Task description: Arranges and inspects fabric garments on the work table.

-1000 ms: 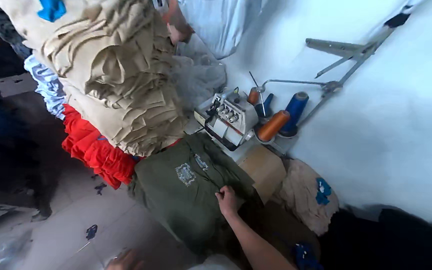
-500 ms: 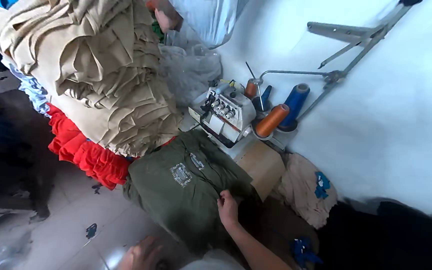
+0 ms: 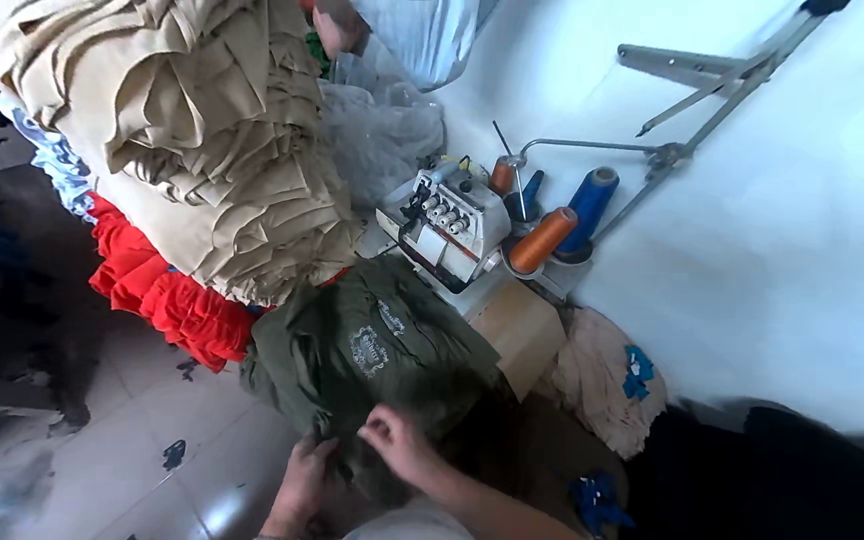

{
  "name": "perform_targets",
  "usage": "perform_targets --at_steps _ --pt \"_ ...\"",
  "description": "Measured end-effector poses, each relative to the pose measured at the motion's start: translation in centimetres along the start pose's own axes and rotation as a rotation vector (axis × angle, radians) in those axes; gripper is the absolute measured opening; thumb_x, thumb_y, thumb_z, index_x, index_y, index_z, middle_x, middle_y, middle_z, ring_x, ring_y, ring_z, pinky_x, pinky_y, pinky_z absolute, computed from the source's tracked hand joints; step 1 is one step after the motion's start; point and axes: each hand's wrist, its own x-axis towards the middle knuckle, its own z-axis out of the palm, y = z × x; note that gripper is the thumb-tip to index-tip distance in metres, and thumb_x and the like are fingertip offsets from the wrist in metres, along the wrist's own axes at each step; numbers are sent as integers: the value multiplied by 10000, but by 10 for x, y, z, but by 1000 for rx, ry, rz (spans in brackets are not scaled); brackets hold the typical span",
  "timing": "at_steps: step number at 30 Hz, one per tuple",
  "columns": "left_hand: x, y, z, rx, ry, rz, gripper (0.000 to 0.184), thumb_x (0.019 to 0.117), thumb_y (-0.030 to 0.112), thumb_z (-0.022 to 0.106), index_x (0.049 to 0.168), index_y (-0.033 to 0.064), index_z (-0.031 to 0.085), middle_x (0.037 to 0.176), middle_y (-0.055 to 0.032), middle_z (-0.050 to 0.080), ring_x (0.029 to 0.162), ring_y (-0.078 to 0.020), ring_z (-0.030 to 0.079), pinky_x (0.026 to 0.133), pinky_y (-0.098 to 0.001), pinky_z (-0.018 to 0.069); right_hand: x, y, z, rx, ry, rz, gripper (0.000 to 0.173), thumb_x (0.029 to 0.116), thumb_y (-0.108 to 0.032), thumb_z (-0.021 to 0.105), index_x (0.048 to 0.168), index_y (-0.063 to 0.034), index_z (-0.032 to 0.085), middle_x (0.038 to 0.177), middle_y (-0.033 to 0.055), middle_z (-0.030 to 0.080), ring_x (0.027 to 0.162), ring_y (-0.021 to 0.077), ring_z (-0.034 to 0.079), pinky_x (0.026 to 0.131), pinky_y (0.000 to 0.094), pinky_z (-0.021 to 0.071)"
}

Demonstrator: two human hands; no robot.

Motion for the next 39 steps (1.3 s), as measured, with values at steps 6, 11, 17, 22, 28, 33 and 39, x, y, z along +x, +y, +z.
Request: perform_targets --at_steps 6,11,17,22,28,33,39 --pt "-7 3 -27 -53 161 -15 391 1032 45 449 1417 -13 483 1269 -161 632 1072 -185 660 897 -379 574 43 69 -50 -313 255 506 422 998 -279 658 1312 1 619 1391 240 564 1367 400 484 1140 499 414" --pt "-12 1 -25 -82 190 -58 333 1095 149 402 1346 -26 533 1192 -147 662 1029 -173 670 890 -386 572 28 41 -35 -184 213 375 349 1057 -227 547 1317 -3 614 1230 207 684 1175 322 660 1047 468 504" --pt "-19 9 -8 -259 15 -116 558 1108 463 248 1394 63 511 1175 -111 704 1057 -203 695 909 -443 590 6 -1 22 79 -368 -270 288 1056 -178 560 1177 44 697 1103 213 714 1026 290 693 968 438 531" --pt "-14 -7 -10 -184 180 -124 351 1028 57 516 1374 -3 508 1148 -155 679 975 -198 695 830 -407 600 41 27 -43 -42 126 176 331 1077 -194 489 1275 13 654 1273 194 666 1203 271 642 1081 407 492" --pt "-18 -5 -15 -191 219 -134 328 1049 89 494 1365 3 501 1134 -145 671 965 -189 688 822 -401 595 97 94 -107 -166 462 414 324 1025 -127 597 1342 -64 631 1418 227 554 1337 404 520 1108 528 450" --pt "-13 -13 -22 -174 205 -130 330 1047 92 493 1366 7 497 1129 -146 675 966 -190 691 827 -409 597 104 96 -113 -172 477 287 175 987 -118 662 1136 -33 698 1255 228 616 1219 383 586 1041 526 495" --pt "-14 -11 -26 -171 256 -109 335 1058 114 473 1378 19 493 1138 -128 668 979 -173 682 840 -406 591 86 69 -123 -8 535 411 275 1077 -182 527 1280 -6 588 1163 242 673 1103 390 661 959 567 520"
